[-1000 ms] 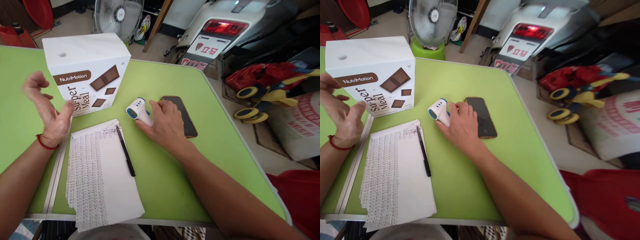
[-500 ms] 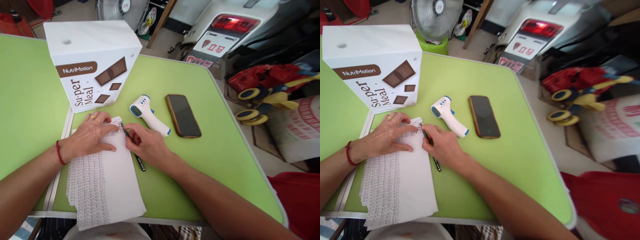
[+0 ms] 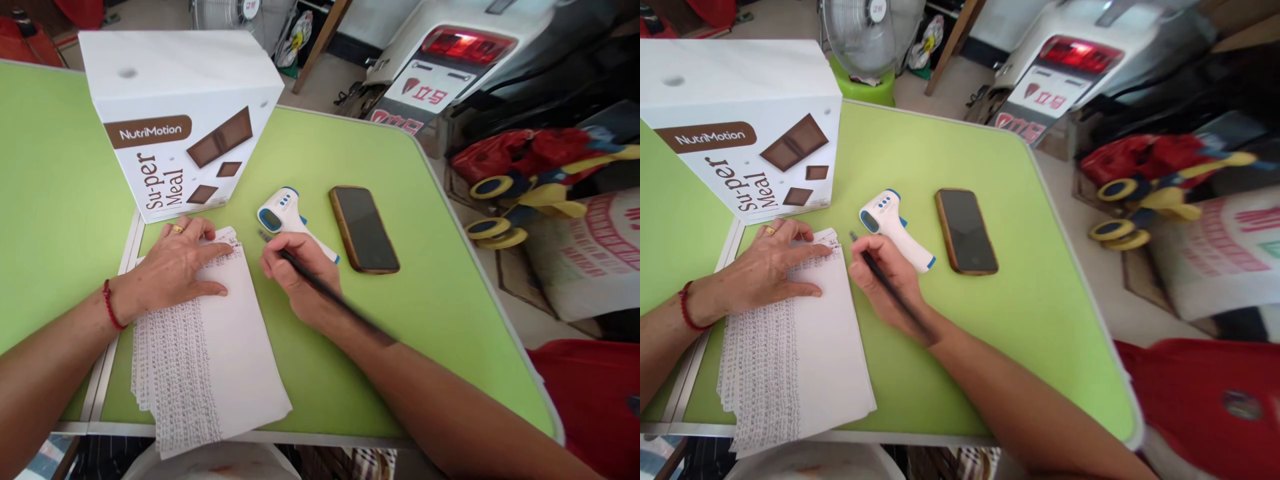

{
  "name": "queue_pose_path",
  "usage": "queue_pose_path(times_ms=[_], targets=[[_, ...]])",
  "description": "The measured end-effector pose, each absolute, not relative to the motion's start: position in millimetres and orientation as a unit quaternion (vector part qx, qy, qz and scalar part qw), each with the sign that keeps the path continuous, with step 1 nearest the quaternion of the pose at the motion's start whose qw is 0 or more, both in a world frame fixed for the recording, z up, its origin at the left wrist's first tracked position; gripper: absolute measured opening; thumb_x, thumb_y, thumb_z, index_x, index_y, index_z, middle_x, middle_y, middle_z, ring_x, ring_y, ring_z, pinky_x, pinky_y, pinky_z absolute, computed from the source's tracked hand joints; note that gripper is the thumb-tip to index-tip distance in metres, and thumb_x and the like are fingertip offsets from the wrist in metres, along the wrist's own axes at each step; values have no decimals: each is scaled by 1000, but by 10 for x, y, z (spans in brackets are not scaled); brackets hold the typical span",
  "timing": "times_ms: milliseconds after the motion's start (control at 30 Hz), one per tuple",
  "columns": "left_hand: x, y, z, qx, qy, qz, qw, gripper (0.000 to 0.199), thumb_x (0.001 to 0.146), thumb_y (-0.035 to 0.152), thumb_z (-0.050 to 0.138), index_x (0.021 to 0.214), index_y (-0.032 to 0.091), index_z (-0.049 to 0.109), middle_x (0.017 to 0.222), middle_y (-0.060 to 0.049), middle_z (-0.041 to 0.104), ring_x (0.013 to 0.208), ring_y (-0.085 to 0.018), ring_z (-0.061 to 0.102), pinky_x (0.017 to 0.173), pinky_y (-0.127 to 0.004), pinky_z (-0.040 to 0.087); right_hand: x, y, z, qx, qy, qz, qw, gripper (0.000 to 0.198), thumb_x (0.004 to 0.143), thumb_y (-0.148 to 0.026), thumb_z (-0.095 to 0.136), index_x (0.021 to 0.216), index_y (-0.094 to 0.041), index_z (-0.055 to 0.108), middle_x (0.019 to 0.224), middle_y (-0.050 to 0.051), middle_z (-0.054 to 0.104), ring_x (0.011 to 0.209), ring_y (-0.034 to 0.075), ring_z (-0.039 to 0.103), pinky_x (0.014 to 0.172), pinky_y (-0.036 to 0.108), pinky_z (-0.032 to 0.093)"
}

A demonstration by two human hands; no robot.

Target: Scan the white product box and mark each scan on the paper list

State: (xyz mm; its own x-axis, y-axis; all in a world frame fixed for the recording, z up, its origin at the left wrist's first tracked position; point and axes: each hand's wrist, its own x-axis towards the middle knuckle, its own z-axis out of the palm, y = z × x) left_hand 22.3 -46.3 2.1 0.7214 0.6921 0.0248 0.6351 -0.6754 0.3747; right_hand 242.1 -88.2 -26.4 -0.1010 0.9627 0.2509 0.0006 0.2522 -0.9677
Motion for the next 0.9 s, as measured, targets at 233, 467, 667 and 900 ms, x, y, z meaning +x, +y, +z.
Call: queue_pose_path(times_ms=[233,467,667,900], targets=[[214,-466,15,913,355,89,181,52,83,46,73,128,23,63,122,-15,49,111,-33,49,95,-52,39,2376,-903,-231,-494,-558,475,469,22,84,-43,60,85,-22,67,60,-2,56,55,13,51,53,29,44],[248,-484,31,910,365,79,181,53,80,45,76,127,24,64,121,-14,50,111,-34,49,93,-51,40,2321,-927,-236,-530,-567,438,454,12,71,-29,66,78,-22,60,59,-4,57,50,10,50,46,24,42],[254,-499,42,911,363,74,179,52,80,45,76,126,25,64,122,-13,50,110,-33,49,90,-48,41,2336,-947,-236,-501,-647,372,438,11,74,-25,61,65,-23,55,57,-3,55,54,11,48,49,26,40],[244,-490,19,915,352,90,173,51,80,45,76,126,27,64,121,-12,51,107,-32,49,89,-46,40,2349,-936,-283,-495,-666,363,424,10,78,-24,59,69,-23,56,61,-3,55,57,11,47,52,27,38]])
